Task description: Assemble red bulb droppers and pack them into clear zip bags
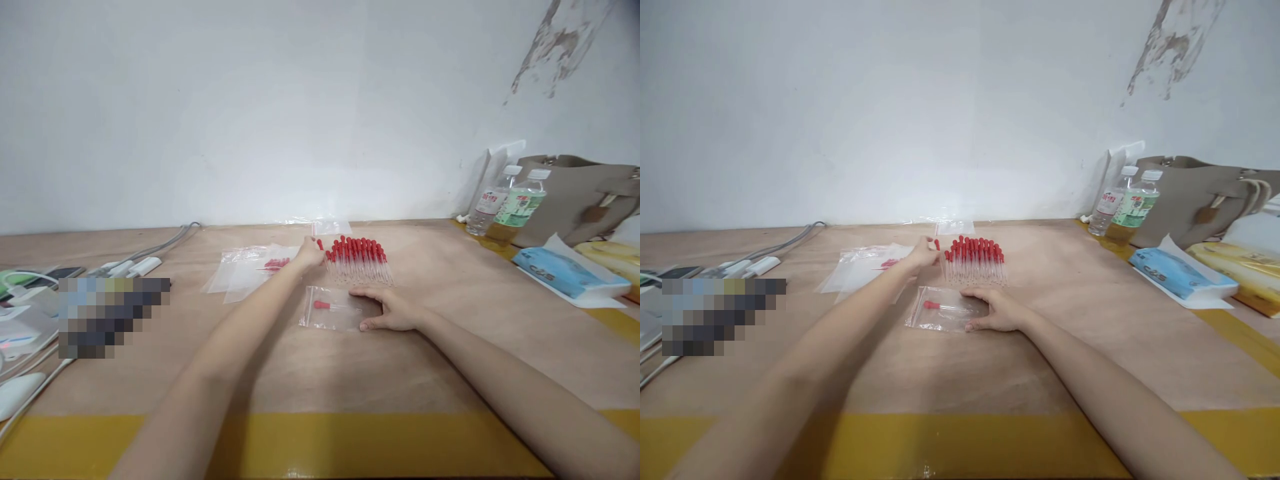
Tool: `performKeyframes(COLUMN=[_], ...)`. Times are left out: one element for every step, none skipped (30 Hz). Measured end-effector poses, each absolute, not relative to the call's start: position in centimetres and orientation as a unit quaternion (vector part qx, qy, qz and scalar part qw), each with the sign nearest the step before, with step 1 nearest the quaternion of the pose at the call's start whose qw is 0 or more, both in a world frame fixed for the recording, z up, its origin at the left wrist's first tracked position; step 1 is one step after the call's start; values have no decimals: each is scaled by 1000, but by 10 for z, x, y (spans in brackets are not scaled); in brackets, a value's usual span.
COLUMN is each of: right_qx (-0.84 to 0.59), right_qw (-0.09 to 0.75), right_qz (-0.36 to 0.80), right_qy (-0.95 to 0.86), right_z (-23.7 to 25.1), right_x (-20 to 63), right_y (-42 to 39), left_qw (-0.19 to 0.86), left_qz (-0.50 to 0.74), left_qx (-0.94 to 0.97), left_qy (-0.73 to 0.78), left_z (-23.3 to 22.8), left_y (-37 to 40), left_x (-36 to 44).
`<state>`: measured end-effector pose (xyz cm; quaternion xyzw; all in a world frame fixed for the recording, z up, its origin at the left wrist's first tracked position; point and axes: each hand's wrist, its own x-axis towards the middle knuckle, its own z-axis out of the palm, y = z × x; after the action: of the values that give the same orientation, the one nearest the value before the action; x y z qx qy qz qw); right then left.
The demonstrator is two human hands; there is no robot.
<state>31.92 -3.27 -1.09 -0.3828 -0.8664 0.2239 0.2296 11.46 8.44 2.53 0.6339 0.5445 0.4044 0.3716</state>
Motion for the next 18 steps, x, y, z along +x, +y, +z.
performKeyframes(right_qx=[-384, -385, -387, -389, -391, -394, -398, -400, -402, -401, -400, -398, -396, -394, -393, -394, -395, -397], right_qw=[229, 228, 227, 225, 222, 219, 218, 217, 217, 219, 221, 222, 223, 222, 221, 219, 217, 214], right_qz=[227, 228, 229, 229, 229, 228, 227, 226, 224, 221, 217, 214, 211, 209, 209, 211, 213, 214], right_qy=[-865, -864, -864, -864, -863, -863, -862, -861, -861, -862, -863, -864, -866, -867, -867, -867, -867, -866], right_z=[-11, -12, -12, -11, -11, -10, -9, -8, -7, -7, -7, -7, -7, -7, -7, -7, -7, -8], right_x=[319, 319, 319, 319, 319, 319, 319, 318, 318, 318, 318, 318, 318, 318, 318, 319, 319, 319], right_y=[-33, -32, -33, -33, -34, -34, -35, -36, -36, -37, -37, -37, -37, -37, -37, -36, -36, -36], left_qw=[372, 370, 368, 373, 372, 371, 367, 363, 357, 350, 340, 328, 315, 303, 291, 284, 283, 287], left_qz=[411, 425, 443, 477, 504, 523, 536, 545, 555, 564, 570, 575, 578, 581, 583, 586, 590, 593], left_qx=[629, 625, 620, 613, 611, 610, 608, 604, 595, 588, 583, 580, 581, 582, 581, 579, 575, 570], left_qy=[545, 540, 533, 507, 483, 465, 456, 454, 458, 463, 468, 474, 478, 483, 487, 490, 491, 490], left_z=[27, 28, 29, 28, 26, 23, 19, 15, 10, 4, -1, -5, -10, -13, -16, -17, -18, -18], left_y=[76, 65, 54, 41, 28, 16, 5, -4, -11, -15, -16, -16, -15, -13, -11, -9, -8, -8], left_x=[105, 94, 82, 70, 59, 49, 41, 35, 31, 29, 29, 29, 30, 31, 32, 34, 35, 36])
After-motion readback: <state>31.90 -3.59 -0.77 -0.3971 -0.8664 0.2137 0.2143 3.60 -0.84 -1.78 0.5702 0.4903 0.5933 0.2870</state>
